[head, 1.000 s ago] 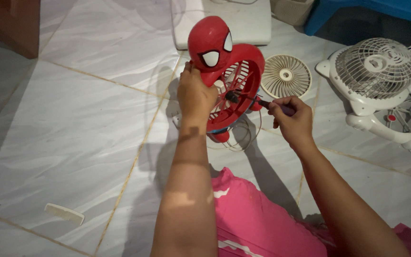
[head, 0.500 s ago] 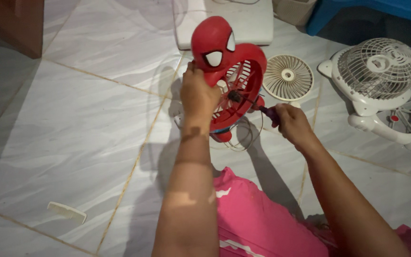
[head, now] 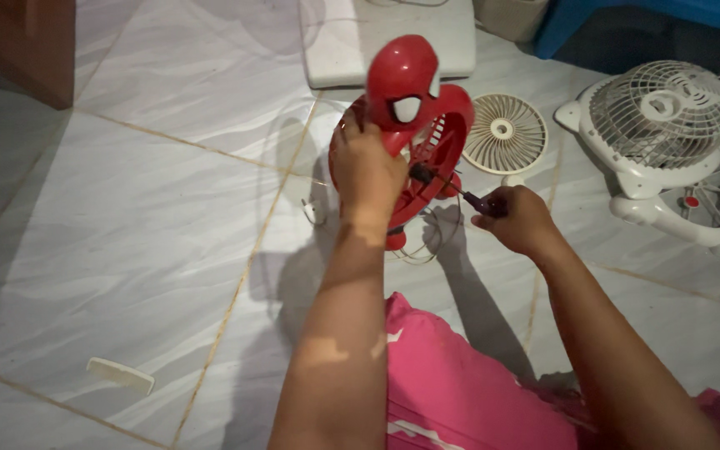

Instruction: The person disassembles a red Spider-Man themed desk fan. They remove the front grille, then use a screwdriver to loosen and remove screws from the rear and top of the fan housing, separating the casing parts.

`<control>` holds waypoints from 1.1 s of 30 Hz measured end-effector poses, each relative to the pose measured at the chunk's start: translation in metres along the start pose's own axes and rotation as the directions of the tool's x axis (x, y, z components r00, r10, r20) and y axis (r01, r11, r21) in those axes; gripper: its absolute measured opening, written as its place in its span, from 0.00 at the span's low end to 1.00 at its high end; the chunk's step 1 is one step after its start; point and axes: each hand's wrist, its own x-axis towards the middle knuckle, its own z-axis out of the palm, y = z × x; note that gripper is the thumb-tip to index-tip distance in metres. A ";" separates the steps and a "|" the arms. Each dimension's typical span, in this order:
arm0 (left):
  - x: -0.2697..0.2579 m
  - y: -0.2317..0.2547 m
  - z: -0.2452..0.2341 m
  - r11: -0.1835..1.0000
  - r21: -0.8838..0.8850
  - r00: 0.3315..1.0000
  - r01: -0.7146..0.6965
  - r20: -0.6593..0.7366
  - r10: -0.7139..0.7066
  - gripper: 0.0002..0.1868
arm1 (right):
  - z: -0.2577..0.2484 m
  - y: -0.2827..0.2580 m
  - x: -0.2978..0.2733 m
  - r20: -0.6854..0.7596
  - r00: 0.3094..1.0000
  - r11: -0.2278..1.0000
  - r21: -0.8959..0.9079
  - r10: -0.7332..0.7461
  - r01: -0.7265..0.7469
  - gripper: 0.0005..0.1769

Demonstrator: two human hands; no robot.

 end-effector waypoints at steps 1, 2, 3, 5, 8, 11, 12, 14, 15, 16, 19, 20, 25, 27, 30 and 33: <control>-0.001 0.004 0.003 0.999 0.034 1.000 -0.004 0.012 0.003 0.37 | 0.002 0.002 0.001 -0.035 0.999 1.000 0.003 -0.025 0.025 0.23; -0.003 0.007 0.005 0.998 0.068 1.000 -0.008 0.025 0.006 0.38 | 0.004 0.004 0.002 -0.071 0.996 0.999 0.005 -0.050 0.050 0.23; -0.004 0.011 0.008 0.998 0.065 0.999 0.002 0.048 -0.005 0.40 | 0.006 0.007 0.003 -0.108 0.991 0.997 0.007 -0.075 0.076 0.24; -0.006 0.016 0.013 0.998 0.060 0.995 0.022 0.096 -0.028 0.44 | 0.011 0.014 0.005 -0.122 0.987 0.995 -0.007 -0.100 0.100 0.24; -0.008 0.017 0.017 0.995 0.098 0.993 0.027 0.111 -0.038 0.44 | 0.021 0.026 0.011 -0.058 0.998 0.999 0.036 -0.017 0.019 0.23; -0.008 0.016 0.016 0.995 0.095 0.993 0.020 0.116 -0.031 0.44 | 0.027 0.037 0.018 0.007 1.000 0.997 0.073 -0.018 0.017 0.23; -0.008 0.016 0.016 0.996 0.092 0.993 0.017 0.115 -0.028 0.44 | 0.028 0.040 0.020 0.018 0.999 0.996 0.082 -0.042 0.040 0.25; -0.008 0.015 0.015 0.996 0.083 0.993 0.014 0.112 -0.023 0.45 | 0.027 0.042 0.023 0.025 0.999 0.997 0.080 -0.026 0.024 0.23; -0.008 0.015 0.015 0.996 0.086 0.993 0.019 0.118 -0.029 0.45 | 0.026 0.041 0.024 0.028 0.999 0.997 0.079 -0.019 0.016 0.21; -0.008 0.016 0.015 0.996 0.089 0.992 0.023 0.124 -0.034 0.45 | 0.025 0.040 0.024 0.009 0.999 0.997 0.059 -0.039 0.039 0.21; -0.009 0.015 0.015 0.996 0.084 0.990 0.024 0.135 -0.035 0.45 | 0.022 0.030 0.017 -0.010 0.999 0.997 0.070 -0.030 0.031 0.25; -0.009 0.016 0.015 0.997 0.079 0.990 0.022 0.137 -0.033 0.45 | 0.022 0.026 0.014 0.011 1.000 0.993 0.118 0.018 -0.019 0.26; -0.009 0.016 0.014 0.996 0.080 0.989 0.031 0.143 -0.042 0.45 | 0.019 0.010 0.007 -0.084 0.995 0.995 0.076 -0.054 0.060 0.33; -0.009 0.016 0.013 0.997 0.077 0.988 0.032 0.148 -0.043 0.46 | 0.019 0.008 0.006 -0.065 0.997 0.992 0.120 -0.033 0.041 0.33; -0.008 0.016 0.014 0.997 0.072 0.989 0.026 0.145 -0.037 0.46 | 0.020 0.008 0.006 -0.068 0.997 0.997 0.062 -0.048 0.052 0.18; -0.008 0.016 0.014 0.996 0.080 0.988 0.030 0.152 -0.042 0.46 | 0.022 0.007 0.007 -0.077 0.995 0.997 0.034 -0.063 0.066 0.15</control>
